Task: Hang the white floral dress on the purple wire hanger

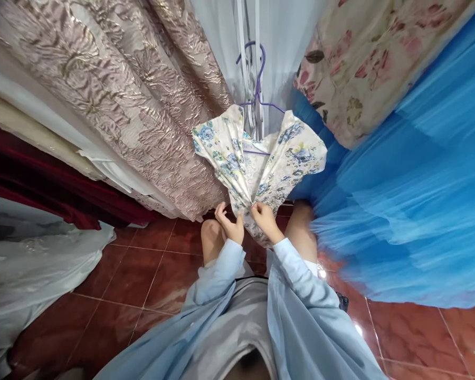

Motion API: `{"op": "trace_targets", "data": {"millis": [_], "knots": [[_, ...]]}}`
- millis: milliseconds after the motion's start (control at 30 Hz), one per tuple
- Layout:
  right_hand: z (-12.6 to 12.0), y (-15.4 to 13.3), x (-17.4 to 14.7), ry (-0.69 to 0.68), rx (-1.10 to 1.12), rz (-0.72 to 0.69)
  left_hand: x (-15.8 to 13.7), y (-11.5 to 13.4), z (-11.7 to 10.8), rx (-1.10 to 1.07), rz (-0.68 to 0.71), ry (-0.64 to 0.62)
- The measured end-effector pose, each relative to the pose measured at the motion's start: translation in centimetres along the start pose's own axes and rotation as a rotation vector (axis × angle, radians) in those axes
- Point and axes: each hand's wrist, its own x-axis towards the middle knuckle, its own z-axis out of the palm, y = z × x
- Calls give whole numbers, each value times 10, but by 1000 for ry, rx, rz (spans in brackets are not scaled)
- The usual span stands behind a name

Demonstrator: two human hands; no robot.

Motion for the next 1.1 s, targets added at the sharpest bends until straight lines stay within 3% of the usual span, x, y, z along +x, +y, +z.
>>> {"op": "trace_targets", "data": {"millis": [100, 167, 333, 467, 600, 767, 867, 967, 1100], "knots": [[0, -4, -11, -33, 78, 24, 2, 3, 9, 57, 77, -289], [-2, -12, -11, -46, 115, 31, 8, 3, 18, 82, 112, -387], [-24, -55, 24, 12, 172, 18, 17, 1, 30, 144, 150, -410], [-48, -109, 78, 156, 265, -109, 12, 0, 29, 186, 98, -434], [-63, -155, 136, 240, 239, -242, 2, -2, 34, 201, 131, -490], [-73, -176, 157, 264, 220, -319, 3, -1, 39, 145, 189, -532], [-79, -175, 141, 240, 204, -348, 37, 30, 37, 79, 417, -359], [-84, -174, 124, 221, 161, -361, 97, 90, 43, 72, 621, -205], [-87, -176, 118, 216, 115, -379, 173, 166, 64, 178, 893, -467]]}}
